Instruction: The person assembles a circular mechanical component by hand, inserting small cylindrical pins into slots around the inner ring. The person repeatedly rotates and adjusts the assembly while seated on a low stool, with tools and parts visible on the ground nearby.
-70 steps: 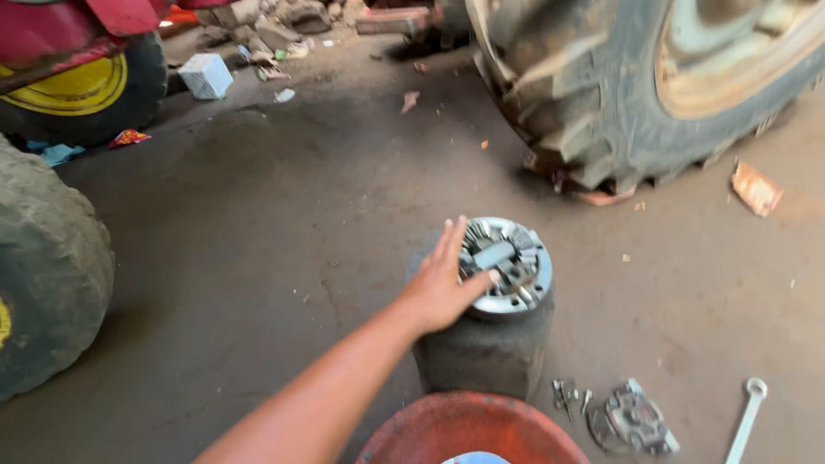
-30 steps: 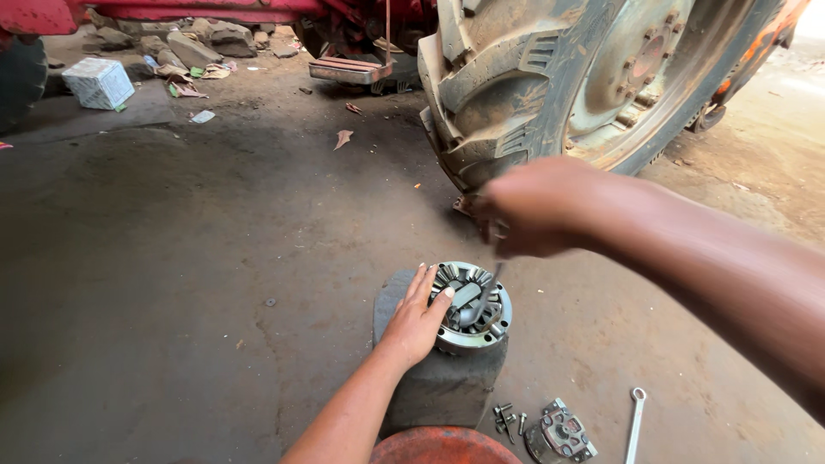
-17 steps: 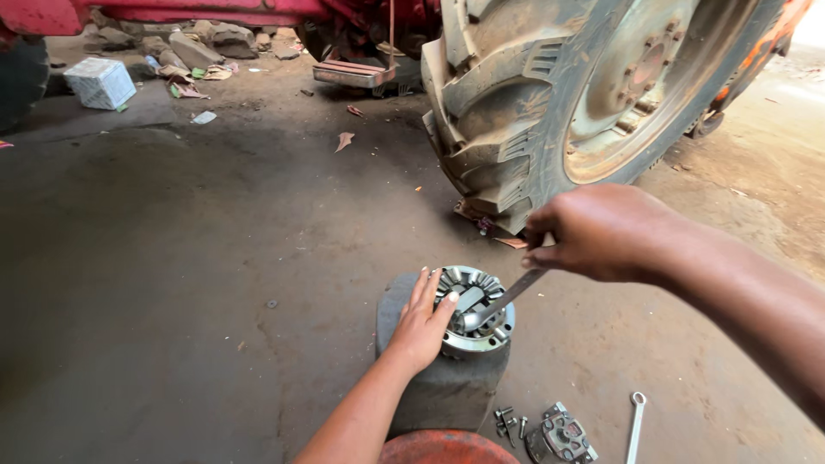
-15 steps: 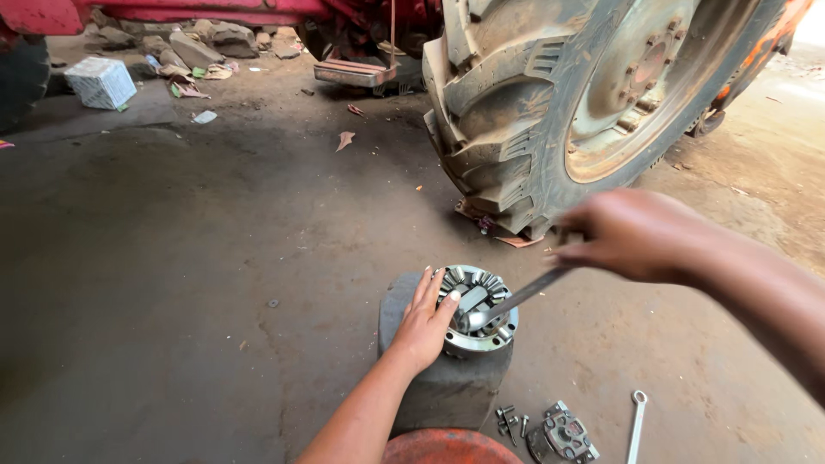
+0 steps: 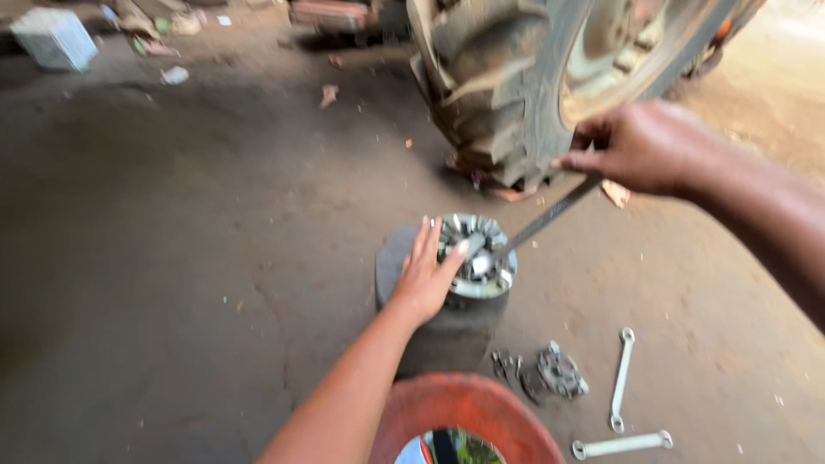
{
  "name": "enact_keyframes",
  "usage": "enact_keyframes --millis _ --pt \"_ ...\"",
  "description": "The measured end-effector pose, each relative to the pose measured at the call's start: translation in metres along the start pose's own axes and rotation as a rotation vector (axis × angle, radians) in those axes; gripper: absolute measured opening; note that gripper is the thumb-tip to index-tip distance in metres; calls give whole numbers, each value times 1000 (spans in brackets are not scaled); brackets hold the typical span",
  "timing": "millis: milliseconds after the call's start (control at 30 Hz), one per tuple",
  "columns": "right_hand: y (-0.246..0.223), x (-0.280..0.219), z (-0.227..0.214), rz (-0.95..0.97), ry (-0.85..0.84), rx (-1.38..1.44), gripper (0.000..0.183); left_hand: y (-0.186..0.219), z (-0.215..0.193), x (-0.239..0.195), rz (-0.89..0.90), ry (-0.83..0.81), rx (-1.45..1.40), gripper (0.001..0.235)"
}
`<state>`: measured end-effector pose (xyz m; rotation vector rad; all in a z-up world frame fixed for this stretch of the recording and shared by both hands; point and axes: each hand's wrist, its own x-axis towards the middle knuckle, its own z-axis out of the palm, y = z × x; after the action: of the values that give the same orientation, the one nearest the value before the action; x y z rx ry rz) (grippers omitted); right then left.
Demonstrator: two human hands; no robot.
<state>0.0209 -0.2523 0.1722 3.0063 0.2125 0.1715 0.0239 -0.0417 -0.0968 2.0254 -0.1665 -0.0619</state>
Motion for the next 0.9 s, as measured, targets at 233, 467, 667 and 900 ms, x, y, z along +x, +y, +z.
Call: enact_keyframes --millis 233,467,667,900 --pt "-34 5 8 -253 274 -124 44 8 -12 -15 85 62 237 124" --pt "-25 -15 -1 -81 292 84 46 9 -19 -17 154 98 265 122" --pt "-37 9 10 -280 390 9 37 9 -23 -14 121 85 250 123" --pt "-16 8 8 -133 377 27 40 2 -16 -15 137 62 214 117"
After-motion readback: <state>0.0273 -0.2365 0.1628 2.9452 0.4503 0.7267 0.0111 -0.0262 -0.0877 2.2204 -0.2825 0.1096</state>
